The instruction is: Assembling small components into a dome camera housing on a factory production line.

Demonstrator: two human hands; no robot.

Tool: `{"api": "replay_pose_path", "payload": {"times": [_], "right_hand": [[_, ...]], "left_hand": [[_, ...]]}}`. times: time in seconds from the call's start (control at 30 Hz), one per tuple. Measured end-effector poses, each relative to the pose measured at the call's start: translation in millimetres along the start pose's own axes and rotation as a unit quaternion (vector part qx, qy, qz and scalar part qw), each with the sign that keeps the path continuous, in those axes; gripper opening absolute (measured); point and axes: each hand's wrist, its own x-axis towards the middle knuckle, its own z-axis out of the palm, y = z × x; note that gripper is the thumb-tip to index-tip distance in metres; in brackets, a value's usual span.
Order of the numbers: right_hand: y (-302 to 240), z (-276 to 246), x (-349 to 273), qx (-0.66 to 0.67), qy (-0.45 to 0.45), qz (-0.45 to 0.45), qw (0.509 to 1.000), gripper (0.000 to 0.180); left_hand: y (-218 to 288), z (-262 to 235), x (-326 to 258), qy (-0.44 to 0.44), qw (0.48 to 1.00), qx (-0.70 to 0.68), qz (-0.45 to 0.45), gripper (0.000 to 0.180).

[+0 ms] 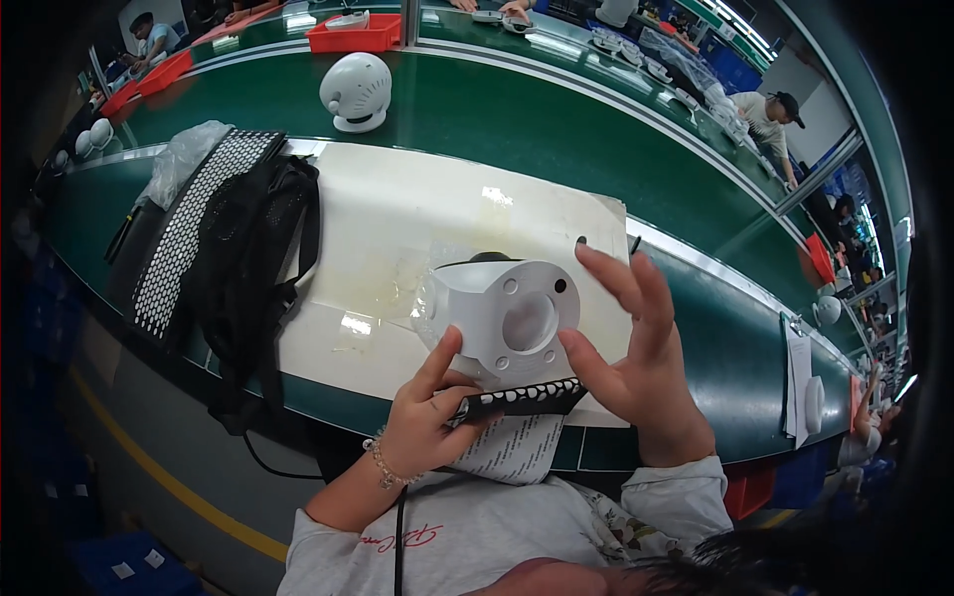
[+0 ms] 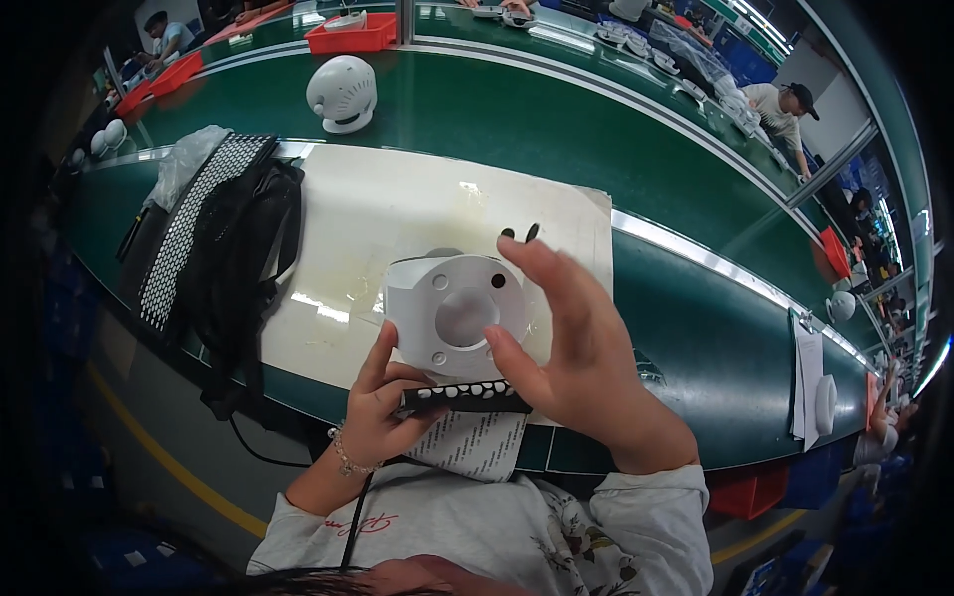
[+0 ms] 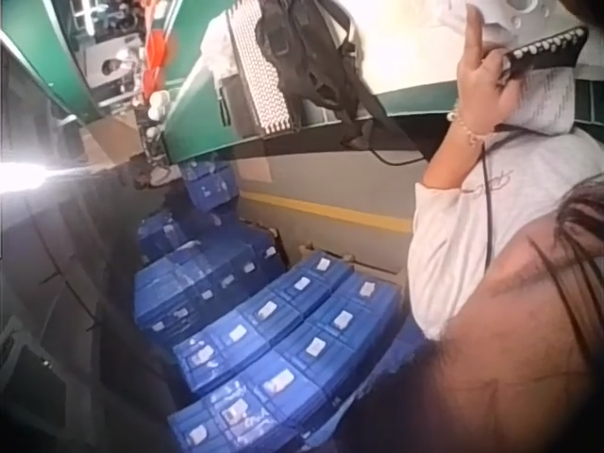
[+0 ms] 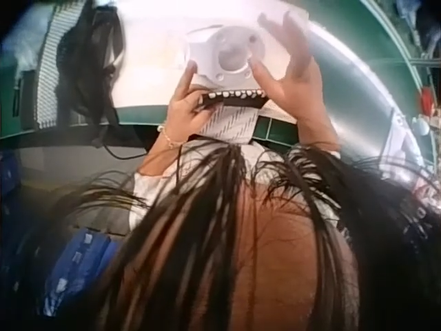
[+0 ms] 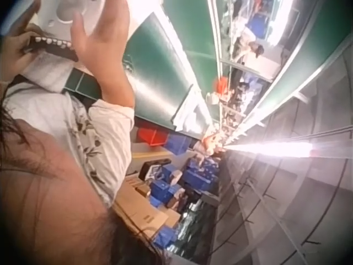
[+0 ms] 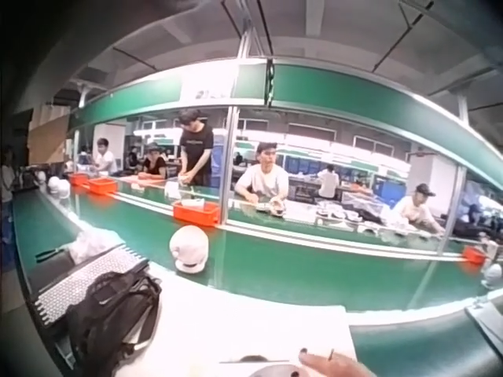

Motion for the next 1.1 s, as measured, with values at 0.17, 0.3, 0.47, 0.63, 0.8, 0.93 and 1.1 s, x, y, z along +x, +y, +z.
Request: {"api": "replay_pose_path", "payload": {"times": [0.17,0.3,0.47,0.63,0.8,0.93,1.1], "right_hand": [[0.6,9.0,14.0,0.123,0.058,0.046,0.990,0.058],[4.9,18.9,27.8,0.200,0.027,0.133,0.970,0.029],[6.1,27.0,31.3,0.245,0.000,0.149,0.958,0.033],[9.6,34.6,28.3,0.258,0.036,0.113,0.959,0.063],[11.3,33.7,28.6,0.244,0.030,0.115,0.962,0.072],[8.0,32.0,25.9,0.188,0.032,0.120,0.974,0.069],[18.2,25.9,11.0,-0.025,0.021,-0.093,0.995,0.055]], "left_hand": [[2.9,-0.2,1.3,-0.006,1.000,0.004,0.001,0.018],[6.6,-2.9,4.4,-0.008,1.000,0.003,-0.002,0.020],[4.4,-2.9,3.7,-0.003,1.000,0.001,0.003,0.020],[2.8,-3.0,2.8,-0.004,1.000,-0.003,0.002,0.021],[0.5,-5.2,0.5,-0.039,0.999,-0.001,-0.003,0.022],[2.2,-6.3,1.3,-0.043,0.999,0.010,0.001,0.023],[2.7,-6.7,0.8,-0.041,0.999,-0.001,-0.001,0.024]]}}
